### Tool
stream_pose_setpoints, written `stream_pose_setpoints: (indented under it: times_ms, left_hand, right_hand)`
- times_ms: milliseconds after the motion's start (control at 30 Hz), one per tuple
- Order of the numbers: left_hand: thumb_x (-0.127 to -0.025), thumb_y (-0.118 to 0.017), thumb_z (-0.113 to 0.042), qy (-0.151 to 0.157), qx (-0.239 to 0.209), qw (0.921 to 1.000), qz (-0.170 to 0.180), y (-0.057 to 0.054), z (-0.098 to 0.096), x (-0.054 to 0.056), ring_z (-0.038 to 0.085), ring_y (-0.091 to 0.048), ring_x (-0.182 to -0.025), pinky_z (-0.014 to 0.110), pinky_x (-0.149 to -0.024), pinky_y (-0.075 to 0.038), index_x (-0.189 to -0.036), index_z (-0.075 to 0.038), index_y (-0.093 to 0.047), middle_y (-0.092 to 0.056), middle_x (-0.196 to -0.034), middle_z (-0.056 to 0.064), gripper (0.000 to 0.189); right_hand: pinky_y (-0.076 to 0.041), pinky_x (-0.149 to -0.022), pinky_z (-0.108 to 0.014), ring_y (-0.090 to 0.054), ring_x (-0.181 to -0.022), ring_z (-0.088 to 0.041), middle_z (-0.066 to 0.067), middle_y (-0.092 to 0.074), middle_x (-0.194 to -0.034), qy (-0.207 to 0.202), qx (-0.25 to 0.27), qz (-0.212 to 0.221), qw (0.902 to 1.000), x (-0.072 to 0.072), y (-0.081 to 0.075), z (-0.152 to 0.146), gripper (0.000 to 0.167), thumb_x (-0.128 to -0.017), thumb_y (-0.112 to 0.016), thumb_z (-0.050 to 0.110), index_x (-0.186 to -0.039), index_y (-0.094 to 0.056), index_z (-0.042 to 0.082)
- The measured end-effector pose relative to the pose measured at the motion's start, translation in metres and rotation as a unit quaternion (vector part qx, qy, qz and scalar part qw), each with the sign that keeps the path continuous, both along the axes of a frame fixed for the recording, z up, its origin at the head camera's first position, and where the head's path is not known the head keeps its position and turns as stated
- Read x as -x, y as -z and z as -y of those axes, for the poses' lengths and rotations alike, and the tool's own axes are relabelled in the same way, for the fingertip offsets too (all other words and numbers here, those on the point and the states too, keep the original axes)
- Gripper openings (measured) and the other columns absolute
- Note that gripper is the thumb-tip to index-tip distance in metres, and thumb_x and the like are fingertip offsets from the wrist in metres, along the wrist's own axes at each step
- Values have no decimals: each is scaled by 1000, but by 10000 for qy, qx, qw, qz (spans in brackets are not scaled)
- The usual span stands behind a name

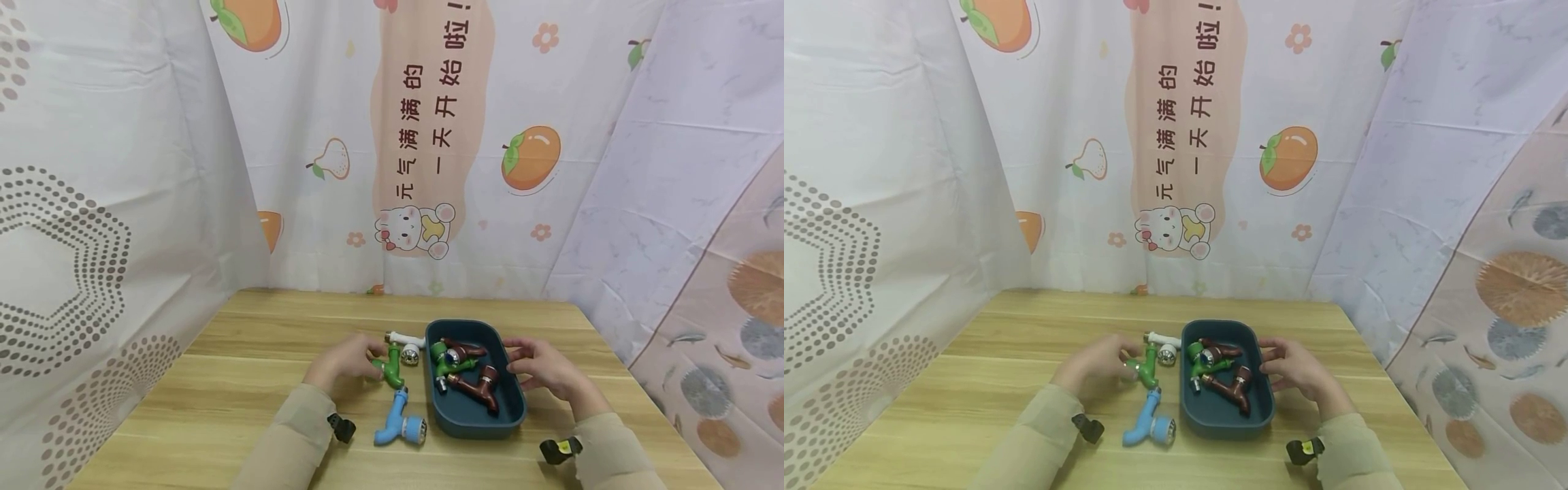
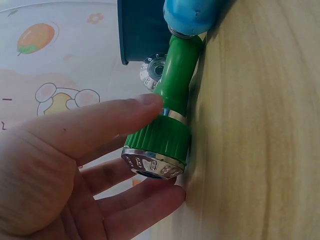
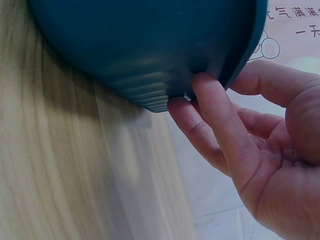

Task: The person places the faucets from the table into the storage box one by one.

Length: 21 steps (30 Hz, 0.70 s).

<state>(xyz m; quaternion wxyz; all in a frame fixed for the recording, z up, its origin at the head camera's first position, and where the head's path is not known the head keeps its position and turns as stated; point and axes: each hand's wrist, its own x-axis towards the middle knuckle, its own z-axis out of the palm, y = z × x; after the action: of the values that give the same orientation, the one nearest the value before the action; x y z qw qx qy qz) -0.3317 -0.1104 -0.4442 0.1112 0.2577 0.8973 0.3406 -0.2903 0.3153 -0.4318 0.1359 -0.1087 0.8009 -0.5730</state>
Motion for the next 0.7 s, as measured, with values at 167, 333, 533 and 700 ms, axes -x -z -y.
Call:
stream_pose_setpoints:
  times_ms: [167,333,533,700]
  left_hand:
    - [-77,-85,-4,81,51,9999,-69,1,0,0,15,-61,-86,37,-79,-52,-104,-13,-76,-70,-98,-1,30]
    - [-75,-85,-3,43,86,9999,-38,0,-1,-2,15,-61,-83,34,-74,-54,-100,-15,-76,-69,-93,-5,29]
    - [-75,-84,0,-12,21,10000,87,2,-2,-2,15,-62,-80,32,-69,-55,-100,-15,-77,-69,-92,-4,29]
    - [-75,-85,0,-2,10,10000,-10,3,-2,-2,15,-62,-81,32,-71,-55,-101,-13,-77,-69,-92,-4,30]
  right_hand:
    - [-60,-71,-48,-63,-101,-30,-31,-57,-125,7,-23,-15,10000,-1,-1,0,67,-93,-66,2,-151,-34,-10]
    - [-60,-71,-49,-64,-101,-30,-32,-57,-125,16,-17,7,10000,-2,-1,0,67,-93,-65,2,-151,-34,-11]
    - [-60,-71,-49,-64,-101,-30,-32,-57,-126,6,15,19,10000,-1,0,0,67,-94,-65,2,-151,-34,-10]
    - [-60,-71,-49,-64,-101,-30,-32,-56,-126,6,35,34,10000,-1,1,0,67,-94,-65,2,-151,-33,-10]
